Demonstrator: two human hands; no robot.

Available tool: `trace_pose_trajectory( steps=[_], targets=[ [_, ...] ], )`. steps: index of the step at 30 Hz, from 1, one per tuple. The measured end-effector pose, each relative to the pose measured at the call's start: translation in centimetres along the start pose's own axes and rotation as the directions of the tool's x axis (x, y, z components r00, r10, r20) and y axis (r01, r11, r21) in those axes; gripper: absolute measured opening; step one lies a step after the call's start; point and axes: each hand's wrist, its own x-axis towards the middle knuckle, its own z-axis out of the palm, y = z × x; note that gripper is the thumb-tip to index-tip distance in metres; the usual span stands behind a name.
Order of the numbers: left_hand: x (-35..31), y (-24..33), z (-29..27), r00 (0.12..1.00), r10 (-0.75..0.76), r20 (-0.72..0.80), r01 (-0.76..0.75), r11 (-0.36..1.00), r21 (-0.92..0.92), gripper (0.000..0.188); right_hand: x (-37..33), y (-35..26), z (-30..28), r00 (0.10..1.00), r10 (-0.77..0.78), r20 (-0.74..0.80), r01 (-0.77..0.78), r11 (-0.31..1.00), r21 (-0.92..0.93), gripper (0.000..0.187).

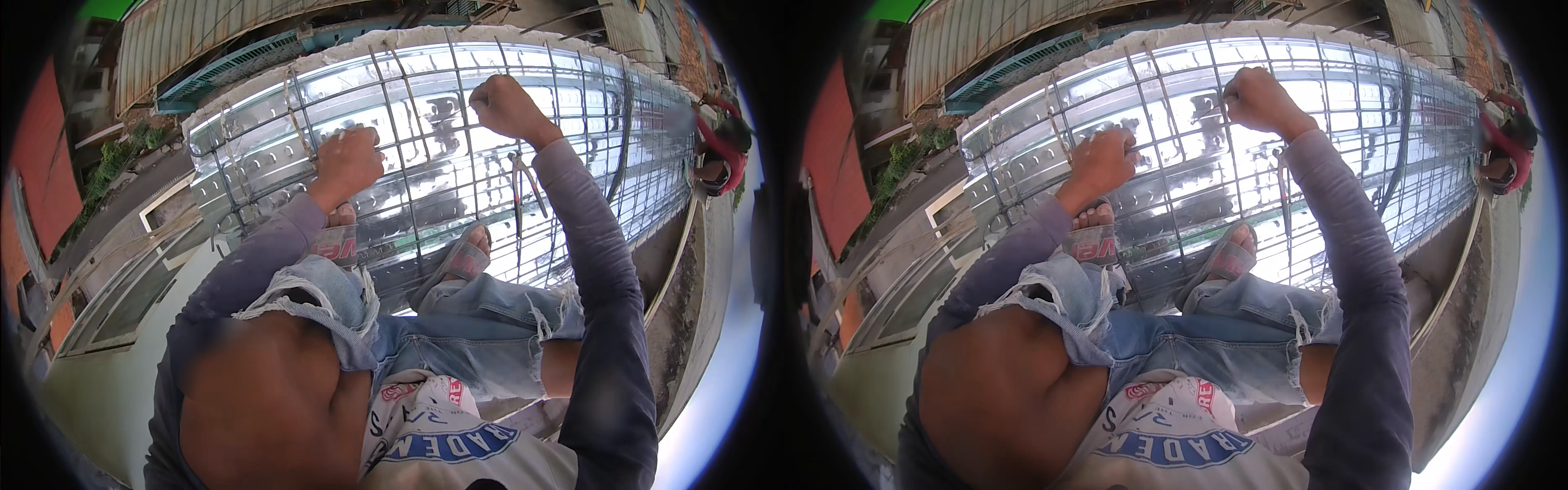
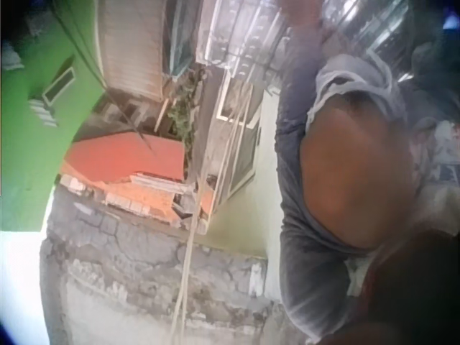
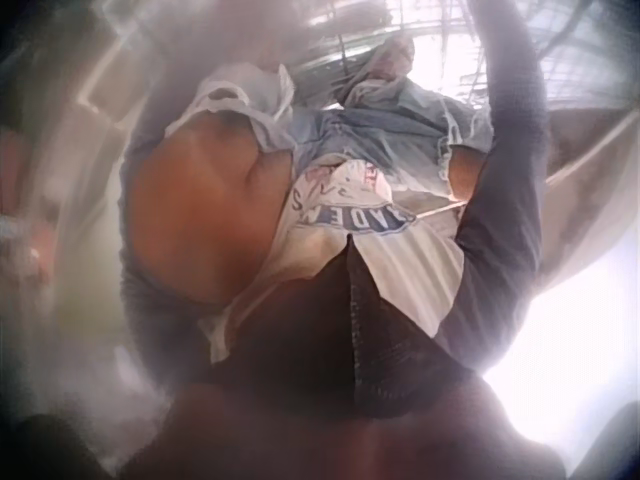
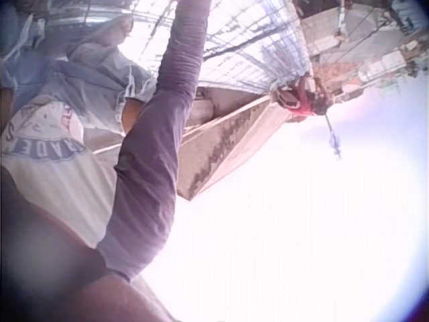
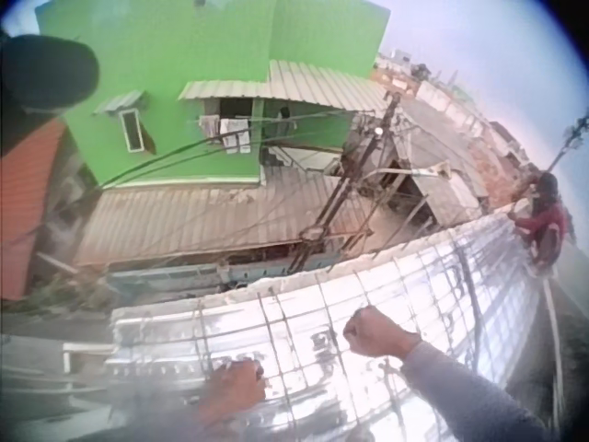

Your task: The person is assembling a metal grid structure by tying metal rods together with wire. They use pliers to twist and secure the wire at various points on the grid.

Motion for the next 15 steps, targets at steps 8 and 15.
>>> trace_pose_trajectory(
  steps=[8, 15],
  targets=[
    [1.2, -1.4, 3.1, 0.919, 0.336, -0.207, -0.309, 0.939, 0.151, 0.032, 5.4, -1.8, 0.4, 0.984, 0.047, 0.17, -0.027, 0.993, -0.114, 0.022],
    [3.2, -2.3, 3.2, 0.963, 0.27, -0.008, -0.265, 0.95, 0.163, 0.024, 6.0, -1.7, 6.1, 0.948, 0.077, 0.308, -0.036, 0.99, -0.136, 0.029]
  ],
)
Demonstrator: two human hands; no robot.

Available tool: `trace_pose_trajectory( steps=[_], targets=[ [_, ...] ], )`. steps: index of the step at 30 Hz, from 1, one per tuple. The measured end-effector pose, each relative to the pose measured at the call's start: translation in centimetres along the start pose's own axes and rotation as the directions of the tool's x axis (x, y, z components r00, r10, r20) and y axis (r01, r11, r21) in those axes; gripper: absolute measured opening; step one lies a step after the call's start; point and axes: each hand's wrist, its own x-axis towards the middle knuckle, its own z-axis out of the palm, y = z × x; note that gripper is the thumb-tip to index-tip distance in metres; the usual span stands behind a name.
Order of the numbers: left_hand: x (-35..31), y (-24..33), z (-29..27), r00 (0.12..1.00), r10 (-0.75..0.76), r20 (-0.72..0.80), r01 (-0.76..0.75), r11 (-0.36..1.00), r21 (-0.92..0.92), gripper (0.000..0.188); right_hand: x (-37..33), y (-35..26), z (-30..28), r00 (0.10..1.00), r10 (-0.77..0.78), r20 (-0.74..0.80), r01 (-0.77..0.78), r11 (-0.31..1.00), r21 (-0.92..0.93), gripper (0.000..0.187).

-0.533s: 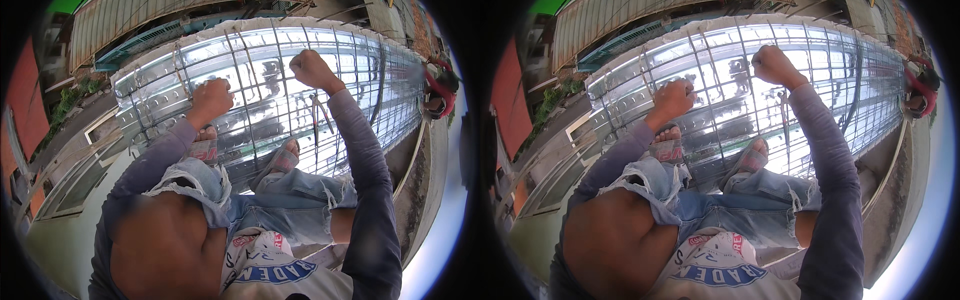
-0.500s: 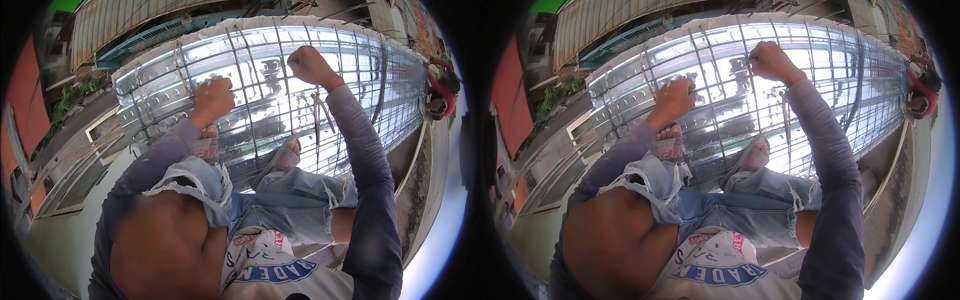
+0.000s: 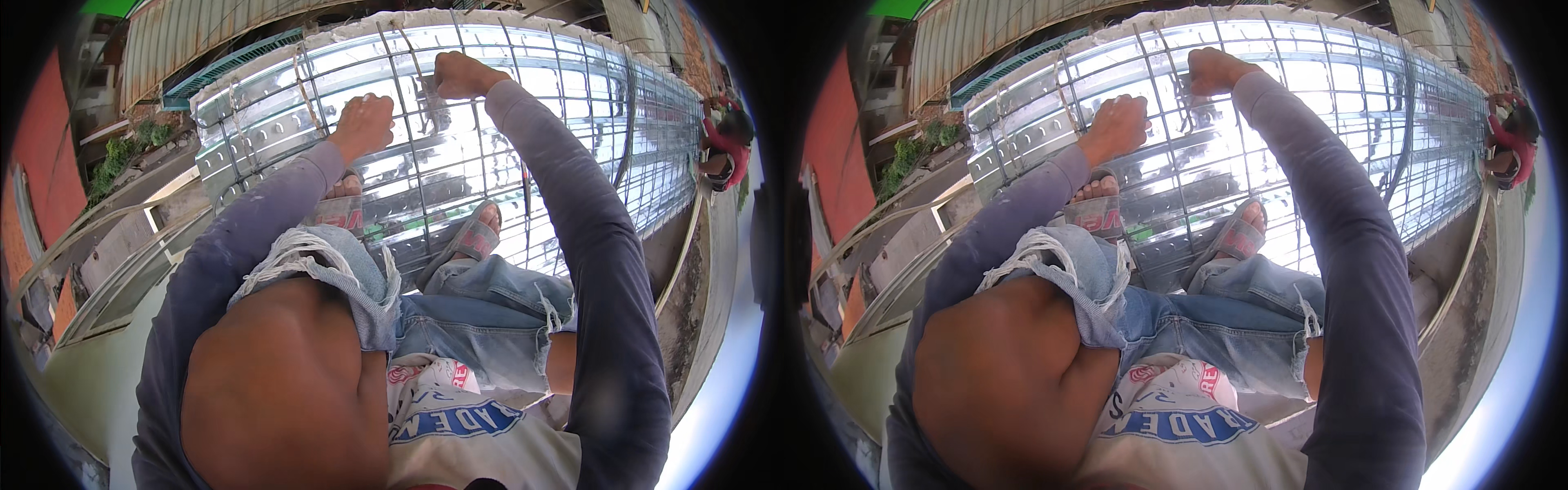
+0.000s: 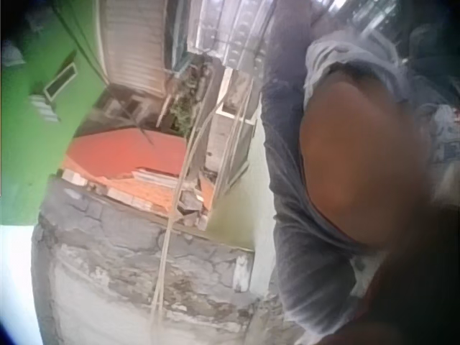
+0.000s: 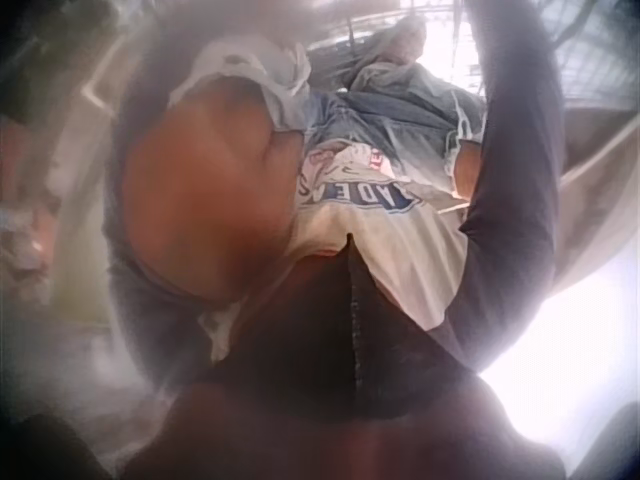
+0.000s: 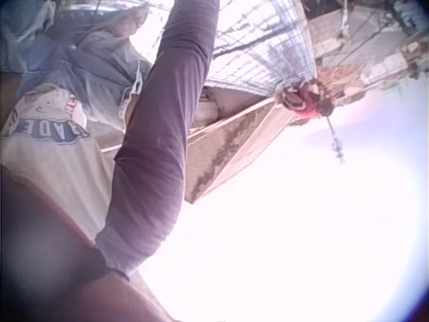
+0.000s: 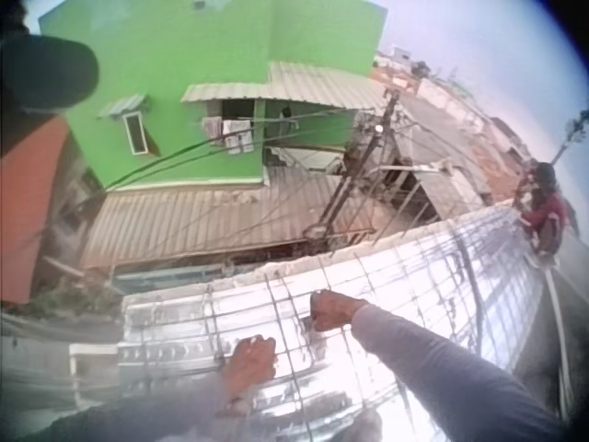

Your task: The person is assembling a metal grid structure by tying metal rods together with wire. They use pliers to twist and secure the wire at various points on the grid.

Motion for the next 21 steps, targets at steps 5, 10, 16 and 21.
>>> trace_pose_trajectory(
  steps=[5, 10, 16, 21],
  targets=[
    [-1.5, 1.8, -2.1, 0.995, -0.092, -0.046, 0.086, 0.988, -0.125, 0.022, 0.2, 1.2, 0.6, 0.999, -0.03, -0.013, 0.031, 0.999, 0.032, 0.025],
    [-2.6, 6.0, -1.7, 0.992, -0.112, -0.051, 0.101, 0.979, -0.175, 0.027, 0.4, 1.5, -0.6, 0.998, 0.02, 0.051, -0.023, 0.997, 0.068, 0.034],
    [-1.0, 6.9, 0.3, 0.994, -0.108, -0.036, 0.105, 0.993, -0.059, 0.033, 0.5, 1.8, -0.2, 0.989, -0.03, 0.144, 0.02, 0.997, 0.072, 0.034],
    [0.2, 6.7, 0.5, 0.995, -0.104, -0.004, 0.103, 0.993, -0.057, 0.027, 0.6, 2.3, -0.2, 0.988, -0.049, 0.145, 0.034, 0.994, 0.105, 0.034]
  ],
)
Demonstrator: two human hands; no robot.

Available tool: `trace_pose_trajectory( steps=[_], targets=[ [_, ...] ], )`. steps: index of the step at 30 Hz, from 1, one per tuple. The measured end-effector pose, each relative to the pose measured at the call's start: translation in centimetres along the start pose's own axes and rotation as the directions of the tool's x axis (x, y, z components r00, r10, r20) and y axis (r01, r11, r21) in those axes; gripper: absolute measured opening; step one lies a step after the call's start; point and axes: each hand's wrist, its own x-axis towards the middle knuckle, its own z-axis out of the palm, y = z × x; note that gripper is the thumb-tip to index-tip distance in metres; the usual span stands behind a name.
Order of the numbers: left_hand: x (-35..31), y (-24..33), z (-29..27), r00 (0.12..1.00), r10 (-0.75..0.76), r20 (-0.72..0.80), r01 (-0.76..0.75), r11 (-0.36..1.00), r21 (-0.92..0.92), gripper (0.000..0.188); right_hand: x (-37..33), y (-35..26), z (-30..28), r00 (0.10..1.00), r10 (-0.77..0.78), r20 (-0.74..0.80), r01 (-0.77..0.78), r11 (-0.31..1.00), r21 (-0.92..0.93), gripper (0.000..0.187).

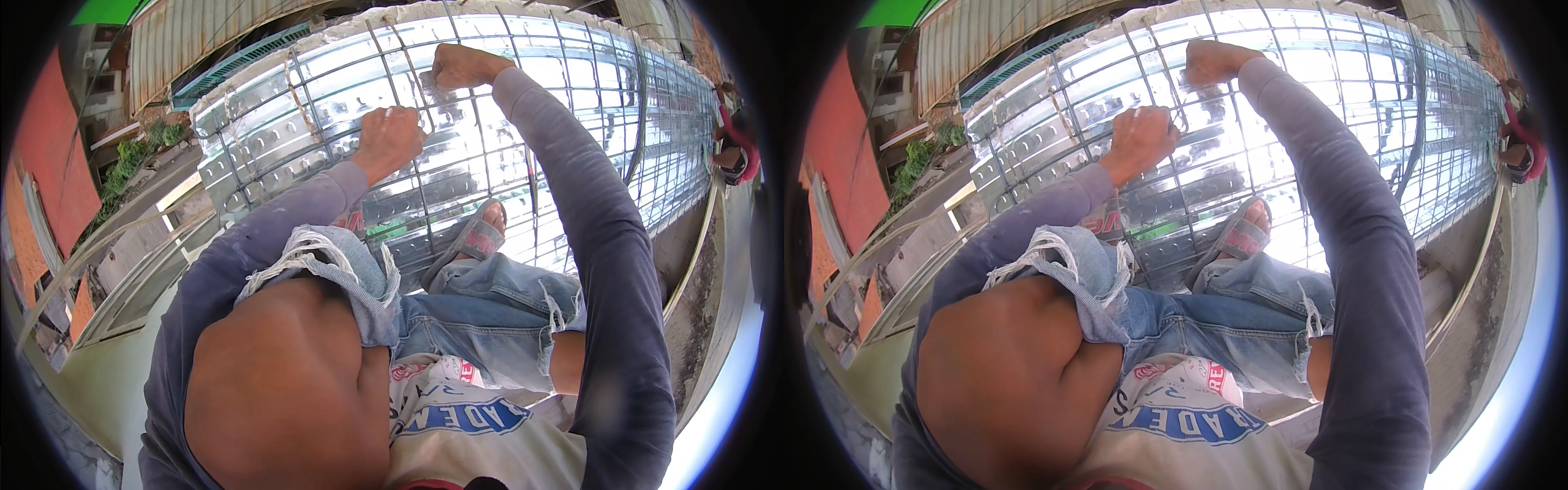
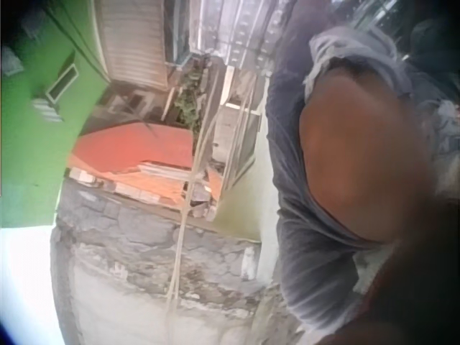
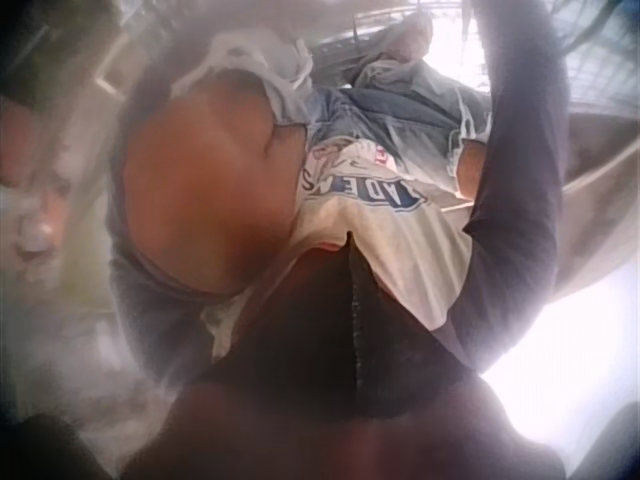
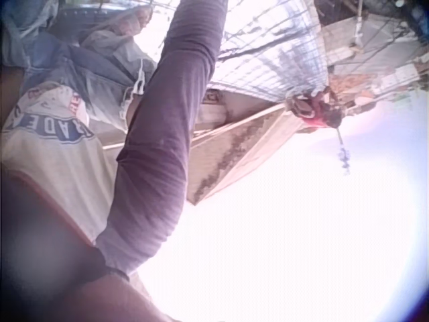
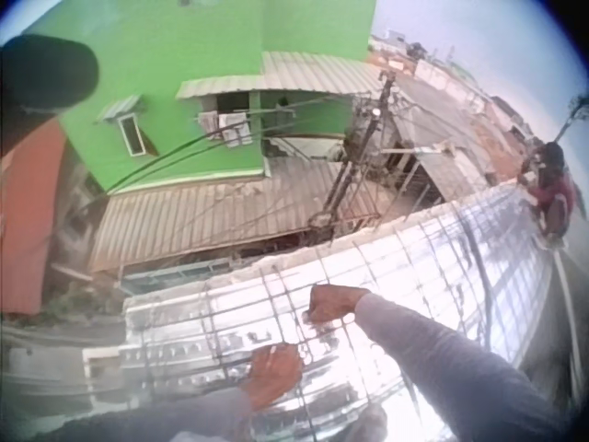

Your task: The person is assembling a metal grid structure by tying metal rods together with wire. They use pliers to twist and secure the wire at various points on the grid.

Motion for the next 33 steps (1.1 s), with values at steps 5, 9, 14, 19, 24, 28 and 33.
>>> trace_pose_trajectory(
  steps=[5, 9, 14, 19, 24, 28, 33],
  targets=[
    [0.9, 0.0, -1.0, 0.998, -0.055, 0.012, 0.055, 0.995, -0.082, 0.025, -1.6, -1.5, -0.7, 0.997, 0.056, -0.044, -0.049, 0.986, 0.157, 0.031],
    [2.7, -1.1, -3.5, 0.972, -0.078, 0.223, 0.146, 0.94, -0.309, 0.028, -4.0, -3.5, -0.3, 0.987, 0.056, -0.148, -0.015, 0.964, 0.265, 0.03],
    [5.3, -0.8, -5.9, 0.893, -0.114, 0.436, 0.325, 0.832, -0.45, 0.031, -5.6, -6.9, 4.5, 0.822, 0.253, -0.51, -0.043, 0.921, 0.388, 0.022],
    [6.0, -1.3, -6.7, 0.83, -0.156, 0.535, 0.462, 0.73, -0.504, 0.032, -6.5, -10.6, 8.6, 0.563, 0.644, -0.519, -0.068, 0.661, 0.747, 0.019],
    [7.4, -1.5, -6.2, 0.885, -0.058, 0.461, 0.264, 0.88, -0.396, 0.03, -6.1, -14.5, 11.6, 0.329, 0.771, -0.545, -0.043, 0.589, 0.807, 0.02],
    [8.4, -0.7, -6.4, 0.903, -0.026, 0.43, 0.148, 0.956, -0.253, 0.034, -6.1, -14.4, 12.2, 0.304, 0.741, -0.599, -0.031, 0.636, 0.771, 0.019],
    [9.5, 0.4, -7.2, 0.897, 0.007, 0.443, 0.089, 0.977, -0.195, 0.032, -6.2, -13.8, 11.4, 0.37, 0.787, -0.493, -0.026, 0.539, 0.842, 0.019]
  ],
)
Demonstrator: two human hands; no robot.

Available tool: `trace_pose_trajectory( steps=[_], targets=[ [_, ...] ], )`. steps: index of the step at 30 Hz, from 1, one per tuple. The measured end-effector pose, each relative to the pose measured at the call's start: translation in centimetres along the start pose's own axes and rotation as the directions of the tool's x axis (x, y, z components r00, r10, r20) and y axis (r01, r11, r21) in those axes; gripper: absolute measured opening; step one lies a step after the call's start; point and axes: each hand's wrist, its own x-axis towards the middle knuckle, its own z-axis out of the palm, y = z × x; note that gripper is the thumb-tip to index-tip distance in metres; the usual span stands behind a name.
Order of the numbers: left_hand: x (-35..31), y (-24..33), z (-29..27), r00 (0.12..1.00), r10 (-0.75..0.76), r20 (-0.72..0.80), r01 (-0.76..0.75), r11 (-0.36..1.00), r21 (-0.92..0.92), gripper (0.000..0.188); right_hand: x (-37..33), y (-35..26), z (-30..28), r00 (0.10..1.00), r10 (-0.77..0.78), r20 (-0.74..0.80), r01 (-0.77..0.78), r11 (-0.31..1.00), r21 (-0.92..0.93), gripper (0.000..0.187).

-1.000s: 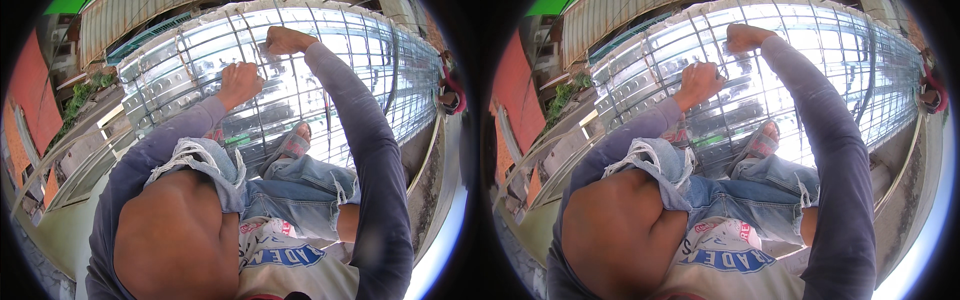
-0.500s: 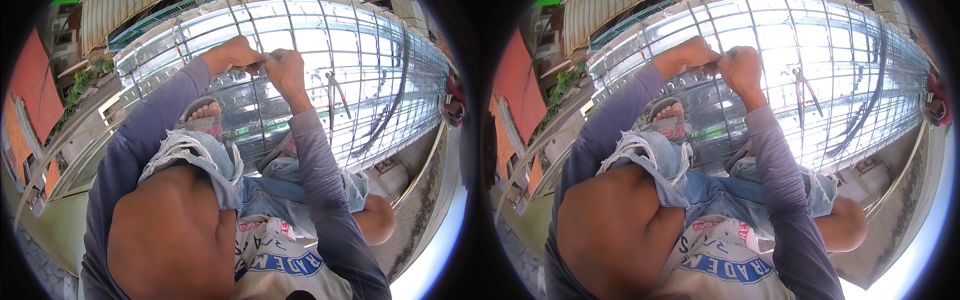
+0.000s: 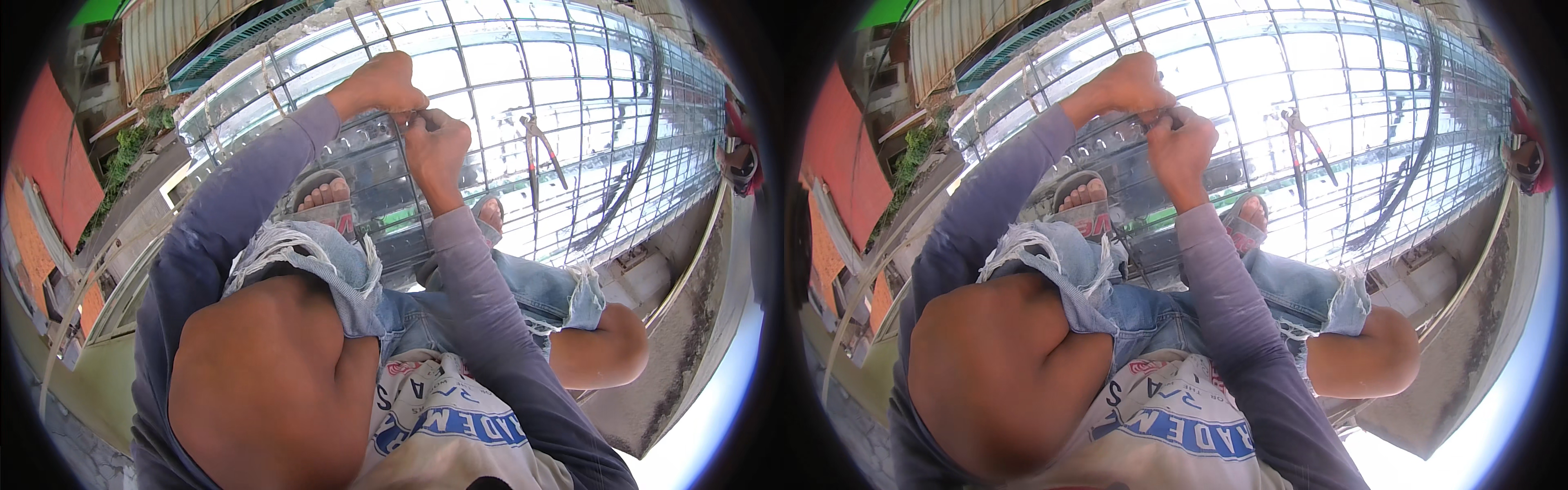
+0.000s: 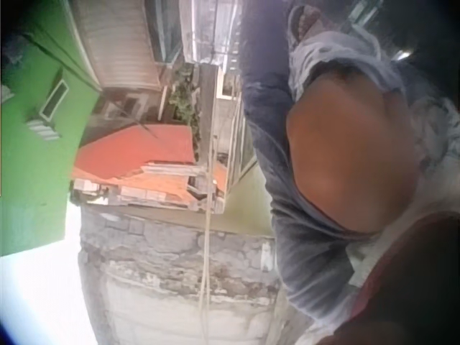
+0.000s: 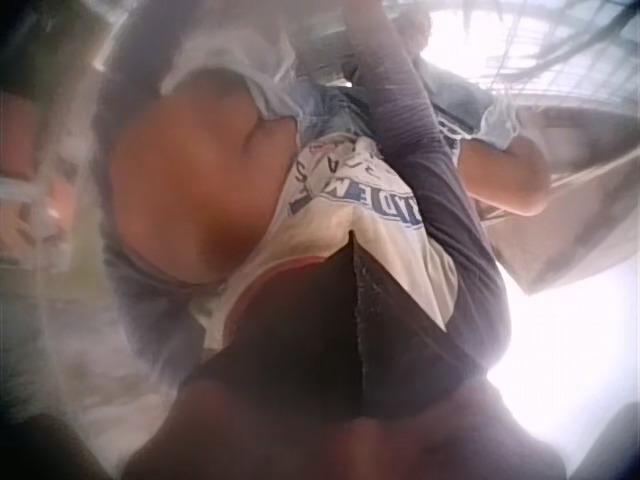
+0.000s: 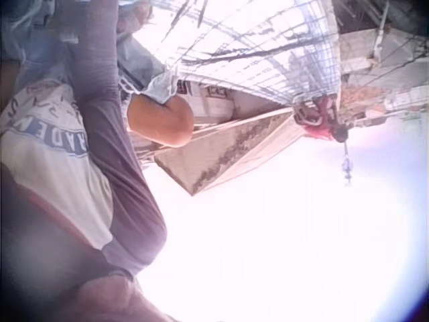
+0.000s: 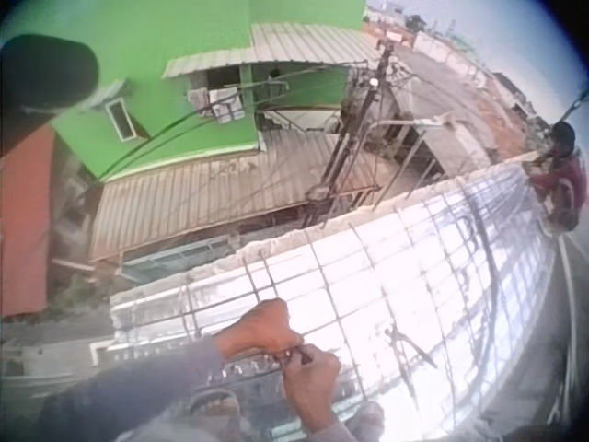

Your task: The person is assembling a metal grid structure by tying metal rods together with wire. They use pliers to twist and secure the wire at various points on the grid.

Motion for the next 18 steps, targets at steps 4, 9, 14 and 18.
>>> trace_pose_trajectory(
  steps=[4, 9, 14, 18],
  targets=[
    [0.4, 0.2, -0.3, 0.992, -0.016, 0.127, 0.039, 0.982, -0.183, 0.029, -0.8, -1.2, 0.9, 0.998, -0.048, -0.047, 0.041, 0.99, -0.133, 0.019],
    [1.0, 0.0, 0.4, 0.995, -0.049, 0.085, 0.062, 0.985, -0.163, 0.02, -0.8, -1.3, 1.4, 0.996, -0.087, -0.007, 0.081, 0.951, -0.297, 0.019],
    [1.8, -0.8, 1.5, 0.997, -0.063, -0.048, 0.059, 0.996, -0.072, 0.029, -1.8, -1.5, 3.1, 0.989, -0.121, -0.088, 0.084, 0.935, -0.344, 0.02],
    [1.0, -1.7, 1.3, 0.994, -0.105, 0.042, 0.113, 0.955, -0.273, 0.026, -2.5, -2.9, 3.1, 0.991, 0.126, 0.038, -0.131, 0.977, 0.167, 0.028]
  ],
)
